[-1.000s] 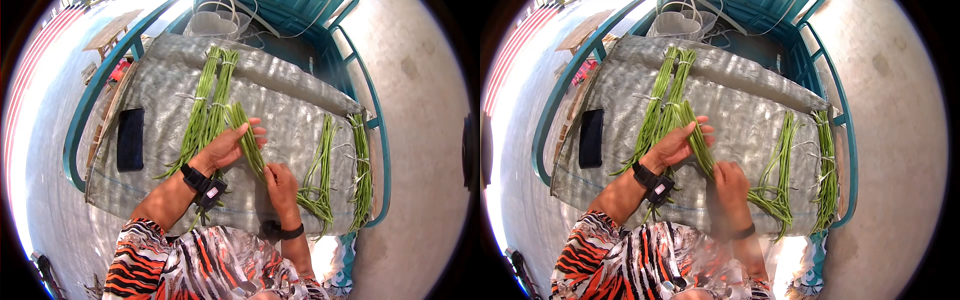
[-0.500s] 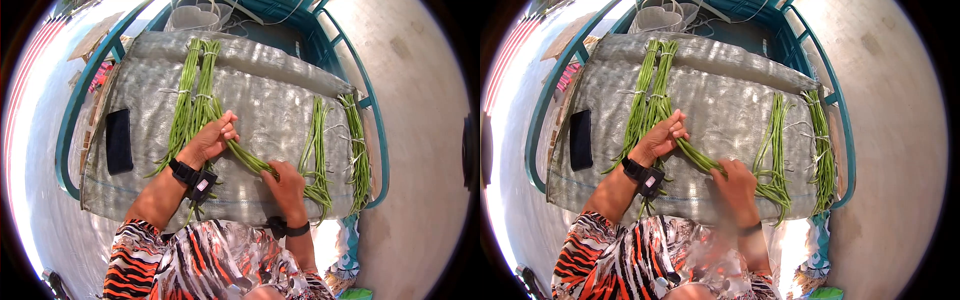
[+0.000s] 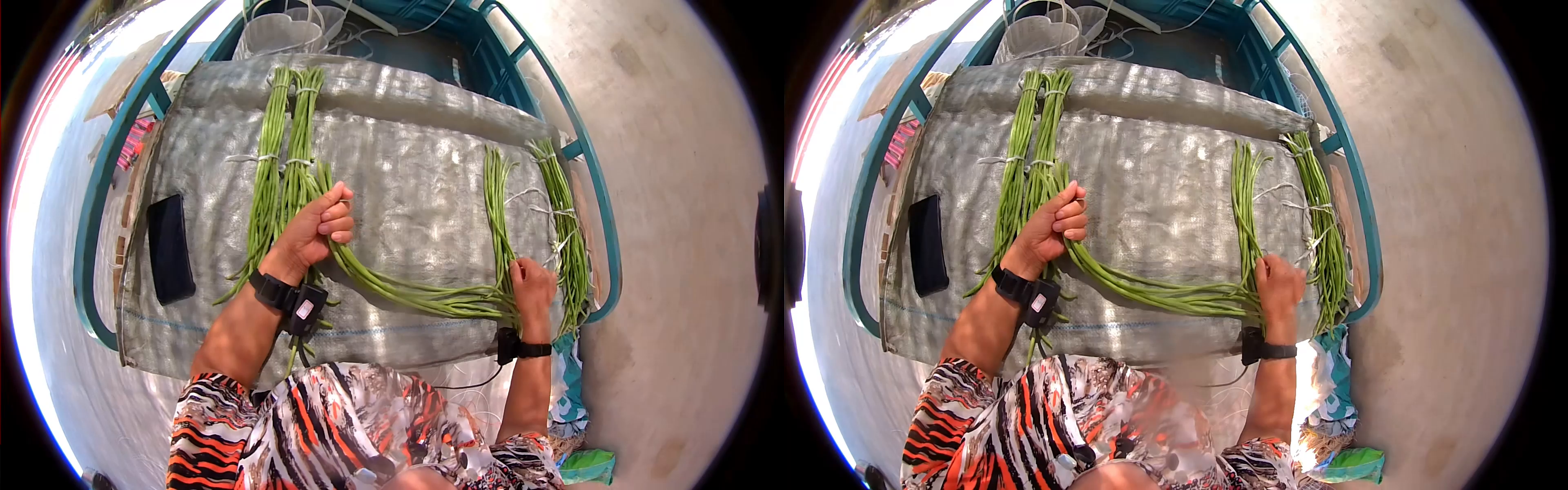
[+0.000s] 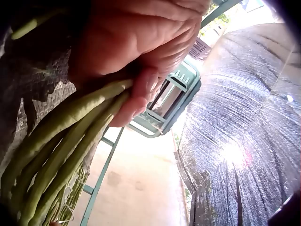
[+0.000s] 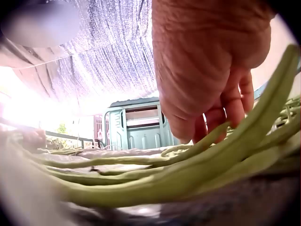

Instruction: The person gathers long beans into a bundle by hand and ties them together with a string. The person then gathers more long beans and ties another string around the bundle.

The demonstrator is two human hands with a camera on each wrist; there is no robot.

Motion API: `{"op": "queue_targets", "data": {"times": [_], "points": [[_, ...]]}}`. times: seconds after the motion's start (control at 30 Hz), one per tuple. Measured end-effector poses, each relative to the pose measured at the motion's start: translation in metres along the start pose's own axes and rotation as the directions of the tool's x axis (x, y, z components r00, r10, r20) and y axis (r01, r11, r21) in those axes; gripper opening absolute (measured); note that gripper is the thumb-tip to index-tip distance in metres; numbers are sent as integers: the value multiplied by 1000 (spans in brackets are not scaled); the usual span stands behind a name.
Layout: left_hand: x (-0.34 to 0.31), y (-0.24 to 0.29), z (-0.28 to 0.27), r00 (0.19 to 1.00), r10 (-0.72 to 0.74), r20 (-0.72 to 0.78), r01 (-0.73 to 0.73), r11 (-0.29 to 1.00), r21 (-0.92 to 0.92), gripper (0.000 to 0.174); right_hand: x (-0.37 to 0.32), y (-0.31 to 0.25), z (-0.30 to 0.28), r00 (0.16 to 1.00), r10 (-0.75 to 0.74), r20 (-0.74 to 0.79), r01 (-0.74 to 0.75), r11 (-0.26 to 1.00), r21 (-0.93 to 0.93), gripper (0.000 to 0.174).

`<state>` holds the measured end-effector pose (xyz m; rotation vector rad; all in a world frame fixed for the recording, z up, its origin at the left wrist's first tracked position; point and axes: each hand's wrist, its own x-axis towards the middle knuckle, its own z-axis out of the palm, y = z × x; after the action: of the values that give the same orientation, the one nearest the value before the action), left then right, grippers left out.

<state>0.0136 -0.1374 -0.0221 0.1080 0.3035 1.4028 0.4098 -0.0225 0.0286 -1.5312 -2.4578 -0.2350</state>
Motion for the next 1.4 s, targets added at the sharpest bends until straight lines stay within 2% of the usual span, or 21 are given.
{"op": "queue_targets", "data": {"times": [0.1,0.13,0.23,0.27,0.33,0.37,0.5,0.53,0.57,0.63,0.67,0.7,0.73,0.8,0.9,1.0,1.23,1.4], "points": [[1,-2,5,992,17,-127,-15,1000,12,24,14,1,-3,993,111,32,-115,983,146,16],[0,-1,2,997,14,-75,-11,999,39,22,22,-9,-8,986,128,104,-147,969,201,18],[0,-3,10,975,53,-214,-30,994,107,21,41,-27,6,986,-88,-139,110,981,157,18],[0,-5,10,975,59,-215,-31,991,132,21,45,-31,10,993,-80,-91,89,991,104,20],[-1,-4,7,971,89,-220,-47,980,191,23,57,-31,22,997,66,47,-70,993,90,19],[-1,-3,2,982,81,-169,-45,977,209,23,63,-32,27,984,132,119,-142,987,80,18],[-2,-2,6,979,124,-165,-78,963,258,26,77,-36,15,941,271,200,-312,926,213,15],[-4,-2,11,977,123,-173,-72,959,276,27,79,-40,13,944,284,167,-323,900,293,12],[-5,-3,13,977,115,-182,-58,955,292,28,82,-46,13,943,252,218,-331,780,531,12],[-3,-4,9,981,111,-161,-58,952,301,36,81,-71,6,939,171,297,-341,368,865,13],[-3,-4,9,984,104,-147,-57,954,295,39,77,-96,-3,950,89,300,-312,208,927,9],[-2,-5,10,987,96,-131,-55,956,289,41,70,-117,-8,953,38,301,-302,191,934,8],[-1,-5,11,988,81,-132,-41,958,282,44,63,-142,-13,964,28,266,-262,294,919,9],[1,-6,11,989,54,-136,-15,963,269,49,47,-169,-7,936,-137,326,-284,256,924,10],[1,-7,8,991,65,-115,-33,964,262,53,27,-192,-6,934,-268,237,-75,502,862,12],[1,-6,11,986,119,-115,-83,958,276,54,20,-194,-6,936,-290,200,7,582,813,13],[0,-6,15,985,171,-15,-163,959,232,54,6,-187,-5,938,-232,258,-42,662,748,10],[-3,-4,11,988,151,36,-155,971,184,41,1,-185,-5,927,-249,279,-42,671,740,9]]}}
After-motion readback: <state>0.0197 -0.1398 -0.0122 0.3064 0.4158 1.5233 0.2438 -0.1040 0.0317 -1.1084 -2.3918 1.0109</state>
